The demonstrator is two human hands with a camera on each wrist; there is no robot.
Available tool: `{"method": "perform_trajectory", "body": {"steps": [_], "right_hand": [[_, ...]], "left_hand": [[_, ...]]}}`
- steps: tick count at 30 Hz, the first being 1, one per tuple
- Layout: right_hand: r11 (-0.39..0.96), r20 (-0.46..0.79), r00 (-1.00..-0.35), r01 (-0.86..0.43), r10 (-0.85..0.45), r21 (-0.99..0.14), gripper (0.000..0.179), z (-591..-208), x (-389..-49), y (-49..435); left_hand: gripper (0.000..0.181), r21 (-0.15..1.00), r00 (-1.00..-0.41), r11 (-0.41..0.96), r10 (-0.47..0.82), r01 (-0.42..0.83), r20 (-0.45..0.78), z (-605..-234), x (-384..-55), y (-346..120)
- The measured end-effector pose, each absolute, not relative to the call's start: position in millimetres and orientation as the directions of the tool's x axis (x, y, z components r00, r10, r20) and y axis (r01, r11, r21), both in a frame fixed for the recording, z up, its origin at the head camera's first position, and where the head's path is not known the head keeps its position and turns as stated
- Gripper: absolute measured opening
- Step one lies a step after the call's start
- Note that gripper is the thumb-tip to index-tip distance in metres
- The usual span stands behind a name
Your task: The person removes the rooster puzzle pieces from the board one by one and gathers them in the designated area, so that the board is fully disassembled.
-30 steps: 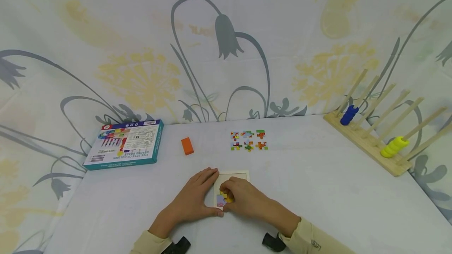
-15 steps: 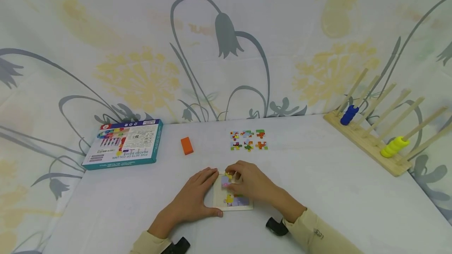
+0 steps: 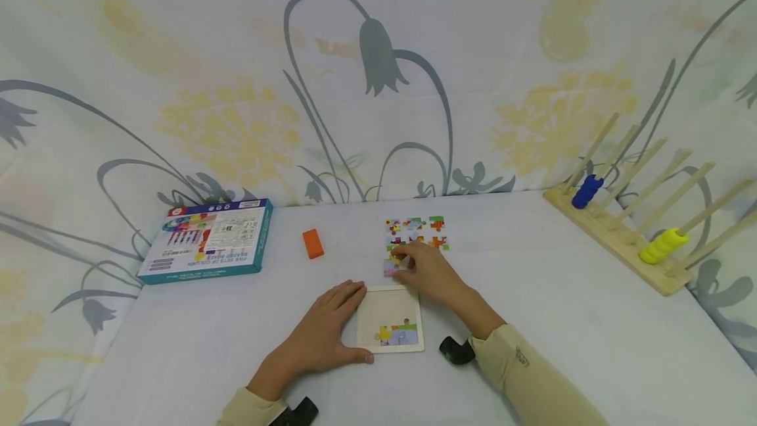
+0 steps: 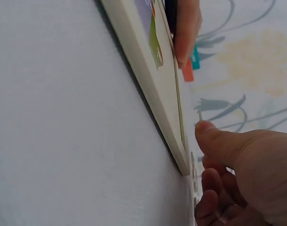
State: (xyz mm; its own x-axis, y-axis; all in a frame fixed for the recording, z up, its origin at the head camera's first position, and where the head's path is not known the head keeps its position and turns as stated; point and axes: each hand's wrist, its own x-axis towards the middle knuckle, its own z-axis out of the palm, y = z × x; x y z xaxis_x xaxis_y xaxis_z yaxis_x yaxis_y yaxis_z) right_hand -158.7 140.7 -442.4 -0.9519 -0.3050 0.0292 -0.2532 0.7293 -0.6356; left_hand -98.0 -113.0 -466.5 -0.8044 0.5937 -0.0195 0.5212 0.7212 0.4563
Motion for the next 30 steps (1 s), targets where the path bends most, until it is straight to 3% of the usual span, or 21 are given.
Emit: {"method": "perform_trajectory", "body": {"steps": [30], "right_hand": [[0.730, 0.047, -0.957, -0.251, -0.287, -0.635, 0.039, -451.9, -164.3, 145.6]], "left_hand": [[0.114, 0.452, -0.809, 0.725, 0.588, 0.519, -0.015, -463.5, -97.0, -111.6]]}}
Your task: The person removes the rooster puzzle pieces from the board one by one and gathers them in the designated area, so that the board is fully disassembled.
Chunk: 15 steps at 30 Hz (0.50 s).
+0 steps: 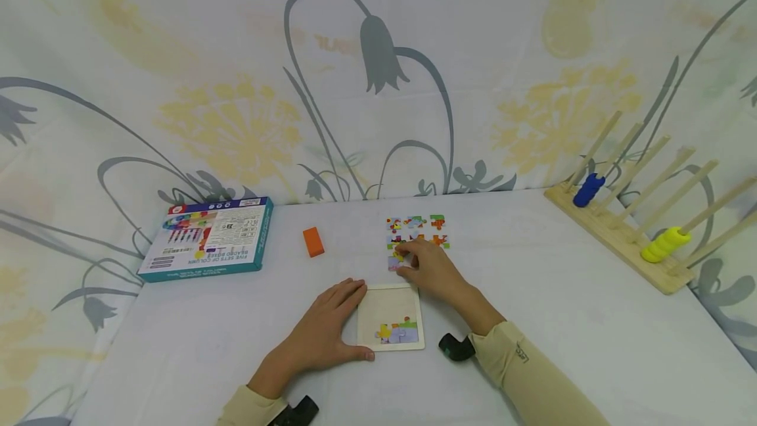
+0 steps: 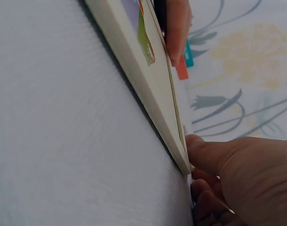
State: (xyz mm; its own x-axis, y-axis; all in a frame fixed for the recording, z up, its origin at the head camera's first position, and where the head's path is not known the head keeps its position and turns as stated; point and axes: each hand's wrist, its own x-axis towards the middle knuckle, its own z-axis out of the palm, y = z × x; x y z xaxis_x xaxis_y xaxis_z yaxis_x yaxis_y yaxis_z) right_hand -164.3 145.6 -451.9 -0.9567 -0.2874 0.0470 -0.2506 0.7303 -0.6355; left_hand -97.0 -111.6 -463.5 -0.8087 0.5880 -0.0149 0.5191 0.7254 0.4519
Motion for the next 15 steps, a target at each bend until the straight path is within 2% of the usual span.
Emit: {"method": "perform_trajectory", "body": {"steps": [8, 15], "right_hand": [[0.730, 0.051, -0.951, -0.269, -0.306, -0.628, 0.038, -447, -157, 145], [0.708, 0.087, -0.904, -0.385, -0.418, -0.592, 0.039, -437, -137, 146]], "left_hand": [[0.114, 0.454, -0.811, 0.730, 0.584, 0.511, -0.025, -463, -97, -112], [0.113, 0.451, -0.813, 0.731, 0.582, 0.512, -0.020, -463, -97, -111]]}}
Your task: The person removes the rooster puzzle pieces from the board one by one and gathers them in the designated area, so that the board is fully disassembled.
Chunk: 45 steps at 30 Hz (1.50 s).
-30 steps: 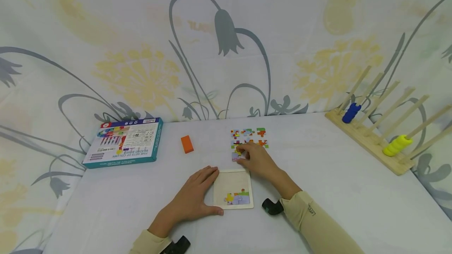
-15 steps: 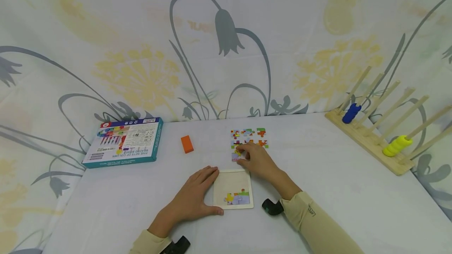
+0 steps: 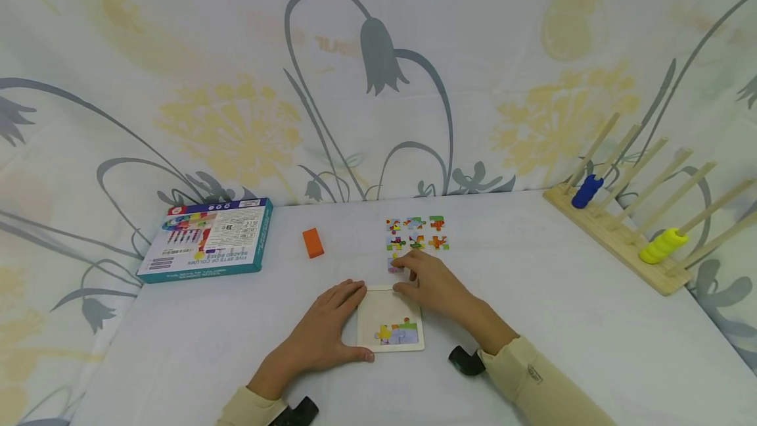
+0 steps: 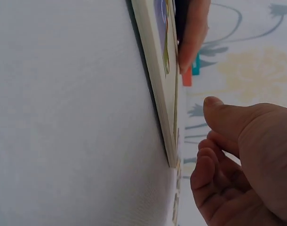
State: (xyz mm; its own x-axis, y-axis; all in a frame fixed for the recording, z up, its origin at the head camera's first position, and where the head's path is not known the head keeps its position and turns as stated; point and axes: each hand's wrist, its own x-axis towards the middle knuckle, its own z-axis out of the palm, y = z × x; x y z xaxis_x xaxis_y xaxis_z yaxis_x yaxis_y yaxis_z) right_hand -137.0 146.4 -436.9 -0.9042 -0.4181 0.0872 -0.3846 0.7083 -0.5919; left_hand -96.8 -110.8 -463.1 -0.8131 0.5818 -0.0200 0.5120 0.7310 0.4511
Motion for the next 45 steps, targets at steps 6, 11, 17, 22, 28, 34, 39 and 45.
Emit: {"method": "perform_trajectory", "body": {"steps": [6, 11, 17, 22, 28, 34, 39, 45], "right_hand": [[0.669, 0.052, -0.863, -0.426, -0.503, -0.609, 0.039, -435, -118, 145], [0.622, 0.039, -0.814, -0.473, -0.580, -0.624, 0.038, -435, -102, 144], [0.603, 0.025, -0.767, -0.522, -0.641, -0.603, 0.040, -437, -89, 139], [0.640, -0.055, -0.769, -0.488, -0.637, -0.594, 0.045, -437, -83, 137], [0.640, -0.037, -0.767, -0.506, -0.640, -0.578, 0.042, -437, -82, 135], [0.632, -0.028, -0.774, -0.496, -0.633, -0.595, 0.040, -438, -82, 134], [0.624, -0.029, -0.782, -0.474, -0.623, -0.621, 0.035, -439, -83, 132], [0.606, -0.015, -0.786, -0.464, -0.618, -0.646, 0.033, -441, -82, 133]], "left_hand": [[0.113, 0.463, -0.809, 0.722, 0.587, 0.514, -0.017, -465, -97, -109], [0.113, 0.445, -0.811, 0.730, 0.585, 0.519, -0.014, -465, -96, -110], [0.113, 0.449, -0.812, 0.730, 0.584, 0.516, -0.017, -464, -97, -111], [0.113, 0.447, -0.810, 0.729, 0.587, 0.519, -0.017, -464, -97, -111], [0.112, 0.436, -0.810, 0.731, 0.586, 0.525, -0.006, -464, -97, -111], [0.111, 0.444, -0.811, 0.728, 0.585, 0.522, -0.006, -462, -96, -111], [0.111, 0.454, -0.812, 0.723, 0.584, 0.521, 0.001, -461, -95, -112], [0.111, 0.457, -0.814, 0.726, 0.581, 0.514, -0.007, -462, -95, -111]]}}
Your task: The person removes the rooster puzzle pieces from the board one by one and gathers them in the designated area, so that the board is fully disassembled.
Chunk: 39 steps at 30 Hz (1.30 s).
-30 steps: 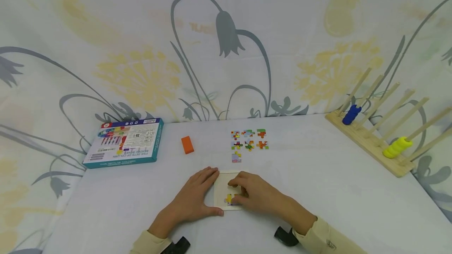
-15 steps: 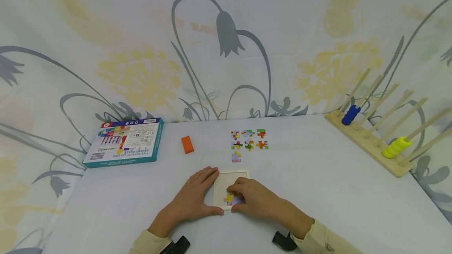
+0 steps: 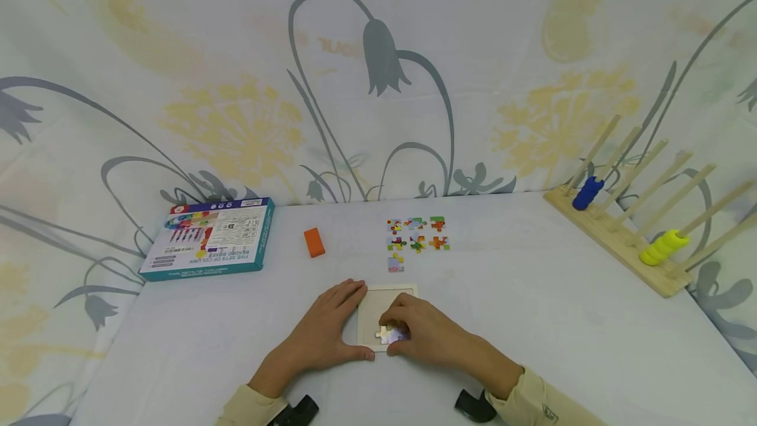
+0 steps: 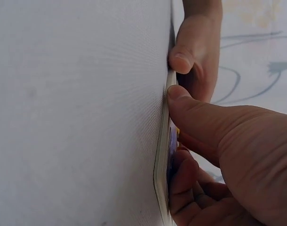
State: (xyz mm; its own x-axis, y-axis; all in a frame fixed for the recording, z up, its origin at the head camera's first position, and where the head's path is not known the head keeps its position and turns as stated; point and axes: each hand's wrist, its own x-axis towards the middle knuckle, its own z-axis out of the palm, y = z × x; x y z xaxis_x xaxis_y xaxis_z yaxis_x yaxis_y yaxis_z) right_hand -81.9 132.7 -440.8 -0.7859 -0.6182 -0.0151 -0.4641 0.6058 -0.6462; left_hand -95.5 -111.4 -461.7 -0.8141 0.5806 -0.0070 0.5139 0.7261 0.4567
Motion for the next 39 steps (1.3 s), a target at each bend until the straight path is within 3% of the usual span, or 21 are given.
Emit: {"method": "perform_trajectory", "body": {"steps": [27, 39], "right_hand": [[0.591, -0.081, -0.769, -0.413, -0.634, -0.693, 0.037, -436.3, -84.0, 137.3], [0.577, -0.027, -0.758, -0.472, -0.652, -0.667, 0.031, -433.3, -87.1, 140.7]], "left_hand": [[0.112, 0.455, -0.817, 0.732, 0.576, 0.507, -0.016, -464.0, -96.0, -111.5], [0.113, 0.452, -0.812, 0.725, 0.583, 0.519, -0.003, -465.0, -96.7, -112.1]]}}
